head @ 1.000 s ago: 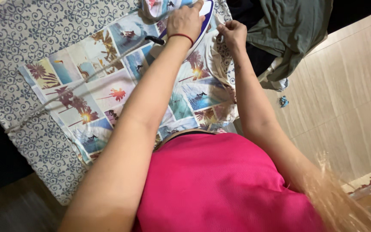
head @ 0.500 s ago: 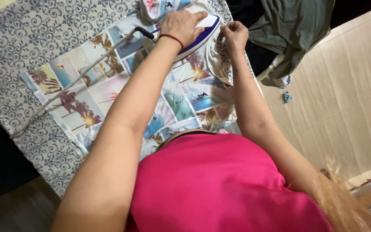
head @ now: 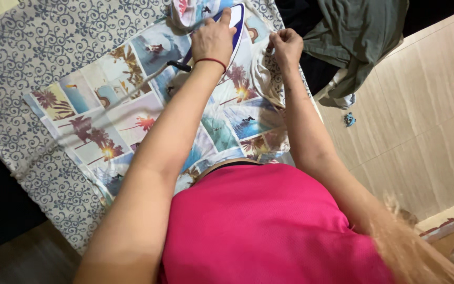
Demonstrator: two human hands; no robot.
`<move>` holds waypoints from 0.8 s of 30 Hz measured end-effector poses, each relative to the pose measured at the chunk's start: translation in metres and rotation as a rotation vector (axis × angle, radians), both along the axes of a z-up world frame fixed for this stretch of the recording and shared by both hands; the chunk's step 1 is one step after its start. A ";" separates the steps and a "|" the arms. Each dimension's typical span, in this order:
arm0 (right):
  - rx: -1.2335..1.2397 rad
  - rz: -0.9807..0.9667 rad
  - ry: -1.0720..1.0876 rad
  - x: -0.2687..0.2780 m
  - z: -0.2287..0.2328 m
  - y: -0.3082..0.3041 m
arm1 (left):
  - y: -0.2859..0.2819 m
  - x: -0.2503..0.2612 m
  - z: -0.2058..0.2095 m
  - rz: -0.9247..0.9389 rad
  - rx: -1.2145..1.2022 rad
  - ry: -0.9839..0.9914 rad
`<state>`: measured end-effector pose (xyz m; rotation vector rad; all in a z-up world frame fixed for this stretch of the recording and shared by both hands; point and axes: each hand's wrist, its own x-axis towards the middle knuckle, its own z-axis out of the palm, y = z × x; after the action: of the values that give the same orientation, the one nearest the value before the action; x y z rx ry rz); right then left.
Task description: The person irons a patterned cloth on an ironing board. They repeatedly smooth the fabric with their hands and use a steam iron to press different sections, adjusting the cloth's position as needed.
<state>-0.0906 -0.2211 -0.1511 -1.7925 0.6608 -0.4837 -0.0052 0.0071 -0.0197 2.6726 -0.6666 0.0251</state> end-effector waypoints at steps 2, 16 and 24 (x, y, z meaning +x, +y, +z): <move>-0.038 -0.016 0.007 0.000 -0.001 0.004 | -0.013 0.007 -0.011 0.023 0.001 0.012; -0.020 0.040 -0.011 0.002 -0.001 0.000 | -0.015 0.003 -0.024 0.055 0.017 0.027; -0.070 0.028 -0.001 -0.004 -0.004 0.006 | -0.039 0.025 -0.029 -0.003 0.054 0.063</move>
<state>-0.0947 -0.2154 -0.1549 -1.8645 0.6246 -0.4941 0.0203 -0.0321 -0.0489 2.7112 -0.6600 -0.0791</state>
